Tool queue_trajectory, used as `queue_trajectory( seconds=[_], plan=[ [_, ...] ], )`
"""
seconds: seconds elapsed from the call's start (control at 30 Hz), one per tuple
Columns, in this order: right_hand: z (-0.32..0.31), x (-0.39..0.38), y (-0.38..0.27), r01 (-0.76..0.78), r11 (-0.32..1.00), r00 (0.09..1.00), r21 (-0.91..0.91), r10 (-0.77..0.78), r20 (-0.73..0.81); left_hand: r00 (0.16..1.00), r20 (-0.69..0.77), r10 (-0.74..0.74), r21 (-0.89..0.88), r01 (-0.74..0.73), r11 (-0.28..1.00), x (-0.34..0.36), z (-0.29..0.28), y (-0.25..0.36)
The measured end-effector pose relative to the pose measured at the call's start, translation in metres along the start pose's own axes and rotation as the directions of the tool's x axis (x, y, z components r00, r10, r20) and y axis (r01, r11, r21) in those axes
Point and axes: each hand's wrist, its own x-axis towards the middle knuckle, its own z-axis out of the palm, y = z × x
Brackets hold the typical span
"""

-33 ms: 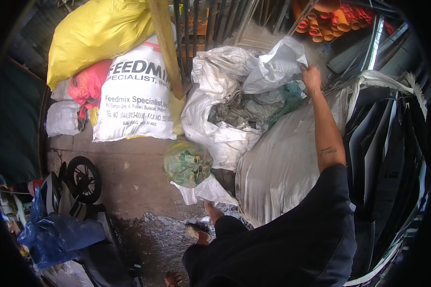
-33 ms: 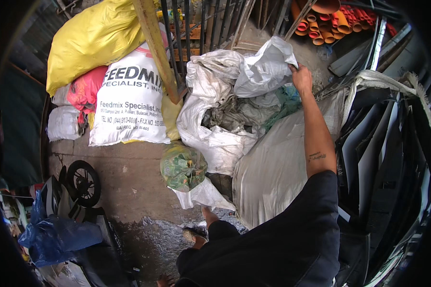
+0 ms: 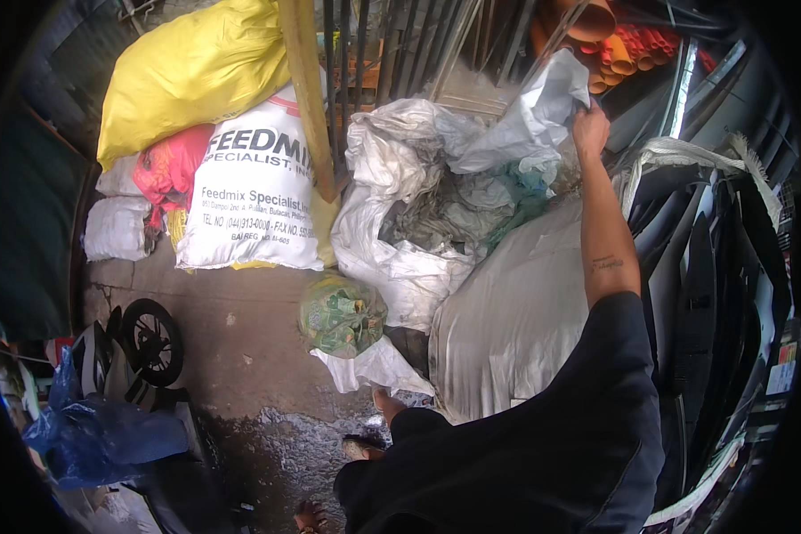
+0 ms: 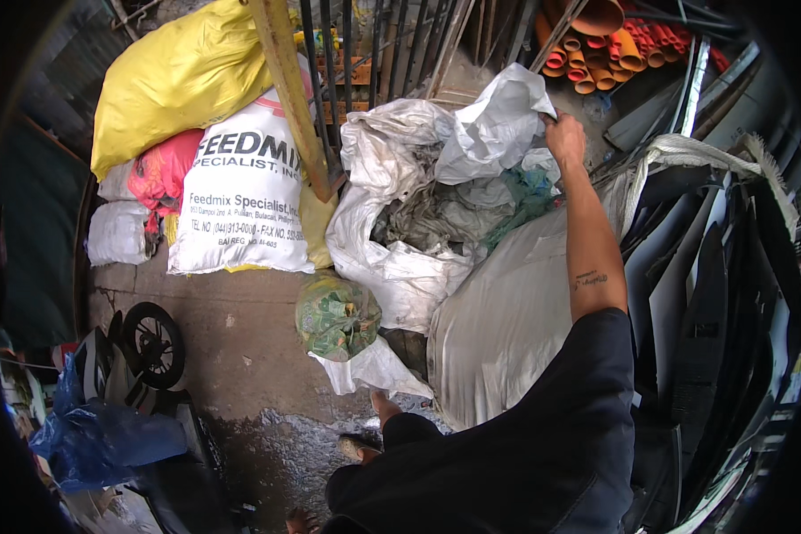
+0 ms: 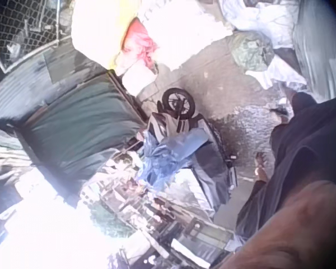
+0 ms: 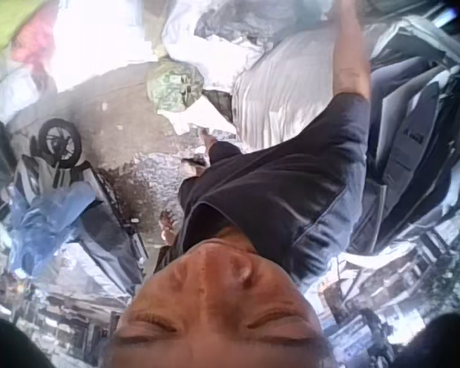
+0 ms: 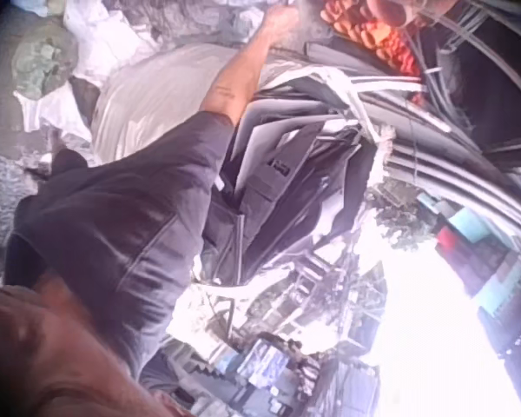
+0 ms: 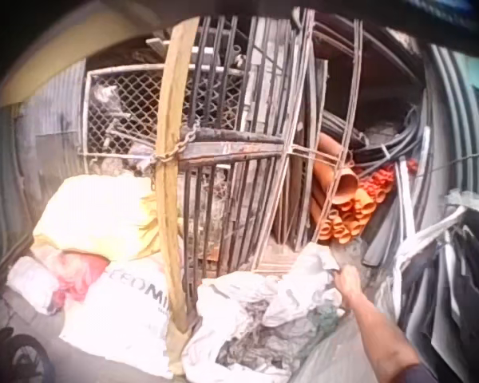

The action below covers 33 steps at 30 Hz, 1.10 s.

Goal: The person sits on the floor and uses pliers and a screwdriver to manipulate a green plastic object, then examines and pries at a white remote control. The person later walks outside and handles large sacks of material.

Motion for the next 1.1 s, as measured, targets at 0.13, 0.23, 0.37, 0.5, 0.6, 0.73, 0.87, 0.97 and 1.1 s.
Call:
queue_trajectory(
  seconds=[0.13, 0.23, 0.37, 0.5, 0.6, 0.73, 0.87, 0.97, 1.1],
  plan=[
    [-0.126, 0.053, -0.075, 0.11, 0.99, 0.988, -0.088, -0.118, -0.095, 0.93, 0.126, 0.347, -0.306, -0.296, 0.905, 0.069, 0.0, -0.022],
    [-0.201, 0.047, -0.122, 0.117, 0.991, 0.948, 0.066, -0.091, -0.306, 0.898, 0.073, 0.433, -0.513, -0.338, 0.789, 0.037, 0.003, -0.009],
    [-0.231, -0.043, -0.189, 0.409, 0.832, 0.824, 0.375, -0.161, -0.543, 0.907, 0.15, 0.394, -0.408, -0.306, 0.86, 0.046, 0.025, -0.054],
    [-0.26, -0.102, -0.184, 0.569, 0.726, 0.767, 0.386, -0.299, -0.568, 0.942, 0.213, 0.26, -0.245, -0.206, 0.947, 0.049, 0.015, -0.131],
    [-0.232, -0.113, -0.205, 0.551, 0.685, 0.807, 0.477, -0.29, -0.515, 0.993, 0.108, -0.043, -0.377, 0.081, 0.923, 0.038, -0.017, -0.184],
    [-0.178, -0.036, -0.188, 0.634, 0.699, 0.716, 0.331, -0.368, -0.593, 0.969, 0.127, -0.211, -0.347, 0.243, 0.906, 0.031, 0.009, -0.183],
    [-0.069, 0.051, -0.146, 0.647, 0.749, 0.685, 0.146, -0.486, -0.543, 0.986, 0.113, -0.125, -0.26, 0.151, 0.954, -0.021, 0.047, -0.089],
    [-0.031, 0.143, -0.115, 0.676, 0.727, 0.663, 0.124, -0.527, -0.532, 0.985, 0.168, -0.037, -0.197, 0.07, 0.978, -0.055, 0.09, 0.0],
    [0.057, 0.175, -0.113, 0.601, 0.763, 0.757, 0.238, -0.449, -0.474, 0.992, 0.121, 0.039, -0.178, -0.017, 0.984, -0.121, 0.108, 0.081]
  ],
)
